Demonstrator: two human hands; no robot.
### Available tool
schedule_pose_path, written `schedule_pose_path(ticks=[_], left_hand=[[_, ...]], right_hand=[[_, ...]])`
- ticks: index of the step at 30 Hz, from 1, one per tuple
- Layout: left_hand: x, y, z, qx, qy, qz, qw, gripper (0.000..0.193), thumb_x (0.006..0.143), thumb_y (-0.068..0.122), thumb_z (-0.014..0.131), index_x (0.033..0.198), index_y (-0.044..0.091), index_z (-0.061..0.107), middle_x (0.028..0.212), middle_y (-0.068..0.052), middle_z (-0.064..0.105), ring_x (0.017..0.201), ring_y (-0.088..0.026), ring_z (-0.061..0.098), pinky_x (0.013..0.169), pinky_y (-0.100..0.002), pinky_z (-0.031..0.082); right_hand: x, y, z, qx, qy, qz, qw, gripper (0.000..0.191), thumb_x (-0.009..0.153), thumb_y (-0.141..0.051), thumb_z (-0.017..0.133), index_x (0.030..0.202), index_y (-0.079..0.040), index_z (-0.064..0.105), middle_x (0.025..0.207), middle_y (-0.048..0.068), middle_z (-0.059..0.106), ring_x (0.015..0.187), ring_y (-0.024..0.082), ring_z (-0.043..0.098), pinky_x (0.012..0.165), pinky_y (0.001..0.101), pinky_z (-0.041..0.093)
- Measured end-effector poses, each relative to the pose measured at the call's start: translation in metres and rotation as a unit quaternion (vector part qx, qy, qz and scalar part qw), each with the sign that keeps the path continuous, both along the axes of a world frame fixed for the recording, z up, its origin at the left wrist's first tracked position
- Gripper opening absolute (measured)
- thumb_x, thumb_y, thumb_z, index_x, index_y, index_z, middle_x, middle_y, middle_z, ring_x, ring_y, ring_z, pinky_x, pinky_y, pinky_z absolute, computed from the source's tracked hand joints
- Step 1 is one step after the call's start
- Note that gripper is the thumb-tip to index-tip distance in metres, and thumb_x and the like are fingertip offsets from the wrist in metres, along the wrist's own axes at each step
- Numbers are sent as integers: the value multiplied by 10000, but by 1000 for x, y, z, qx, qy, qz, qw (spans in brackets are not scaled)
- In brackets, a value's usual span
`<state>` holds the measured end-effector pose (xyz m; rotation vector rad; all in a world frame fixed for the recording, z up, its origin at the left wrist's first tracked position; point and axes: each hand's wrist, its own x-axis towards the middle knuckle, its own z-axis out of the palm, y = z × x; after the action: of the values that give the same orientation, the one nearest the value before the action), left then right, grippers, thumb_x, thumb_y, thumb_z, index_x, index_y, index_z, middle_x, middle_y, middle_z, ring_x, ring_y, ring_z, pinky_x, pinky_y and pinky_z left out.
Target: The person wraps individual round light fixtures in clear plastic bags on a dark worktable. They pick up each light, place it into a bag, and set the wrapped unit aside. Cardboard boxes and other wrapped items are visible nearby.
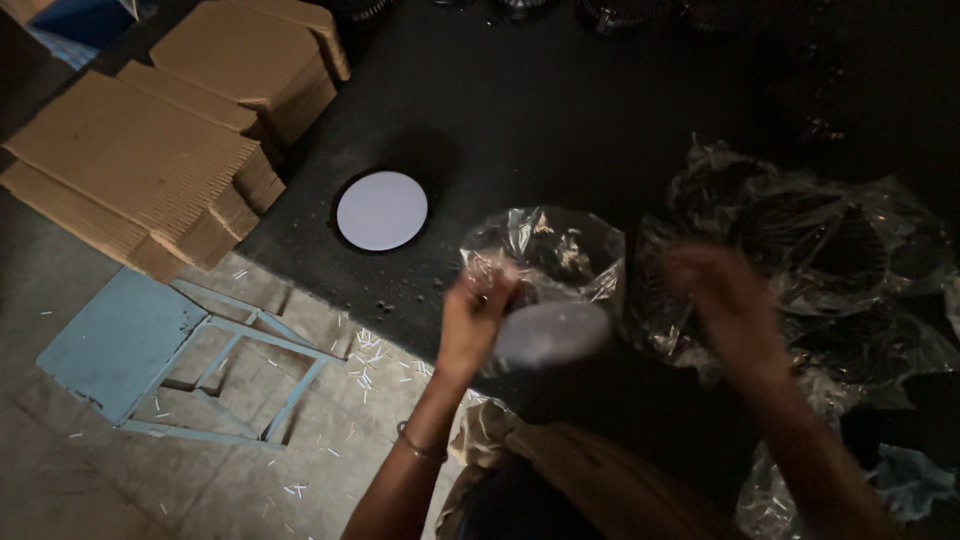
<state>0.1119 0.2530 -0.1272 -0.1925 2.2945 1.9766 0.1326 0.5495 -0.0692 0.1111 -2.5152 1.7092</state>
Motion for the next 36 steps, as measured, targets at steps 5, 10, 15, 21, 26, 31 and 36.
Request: schedule_pose_path(ticks=[5, 10, 15, 21, 26, 31, 36], left_hand=[[30, 22, -1, 185, -27, -14, 982, 310, 957, 368, 672, 1047, 76, 722, 979, -74, 792, 896, -152, 783, 808, -316, 659], [38, 40, -20, 91, 69, 22, 993, 254, 962, 296, 719, 1018, 51, 756, 914, -55, 769, 830, -111, 685, 731, -281, 560], [39, 51, -15, 54, 135, 31, 989, 238, 966, 289, 730, 1027, 59, 741, 923, -31, 737, 814, -97, 656, 722, -268, 538], [41, 54, -5, 11, 90, 24, 996, 243, 948, 290, 726, 1060, 76, 749, 834, -11, 709, 709, -106, 611, 635, -289, 492], [41, 52, -3, -79, 23, -24, 996, 224, 1012, 323, 659, 1041, 114, 734, 746, -28, 690, 525, -112, 537, 449, -286, 436], [44, 41, 8, -186, 306, 16, 934, 101, 867, 129, 812, 950, 122, 754, 846, -51, 713, 612, -125, 612, 503, -233, 484], [48, 55, 27, -173, 281, -42, 943, 133, 900, -9, 729, 976, 97, 704, 973, -81, 704, 710, -149, 706, 576, -239, 592]], right_hand=[[-31, -11, -47, 32, -275, 184, 943, 471, 929, -448, 608, 1228, -108, 740, 1219, 128, 763, 1084, 264, 736, 865, 415, 605], [-42, -17, -50, 71, -312, 262, 911, 523, 841, -444, 648, 1261, -136, 697, 1155, 177, 765, 928, 358, 763, 682, 481, 644], [-44, -13, -19, 115, -322, 318, 884, 525, 846, -454, 644, 1256, -133, 705, 1169, 119, 785, 1002, 318, 767, 778, 466, 636], [-45, -9, -17, 152, -218, 426, 865, 408, 882, -172, 694, 1288, -148, 665, 1230, 66, 759, 1128, 220, 745, 968, 423, 604], [-39, -9, -39, 209, -85, 468, 854, 363, 892, -112, 613, 1243, -152, 698, 1086, 65, 805, 971, 194, 806, 870, 396, 602], [-37, -10, -57, 212, -50, 455, 864, 292, 964, -270, 608, 1209, -132, 686, 945, 50, 816, 786, 175, 810, 731, 349, 652], [-37, -15, -77, 199, -50, 433, 878, 248, 996, -287, 587, 1117, -115, 719, 894, 42, 813, 715, 158, 794, 692, 332, 635]])
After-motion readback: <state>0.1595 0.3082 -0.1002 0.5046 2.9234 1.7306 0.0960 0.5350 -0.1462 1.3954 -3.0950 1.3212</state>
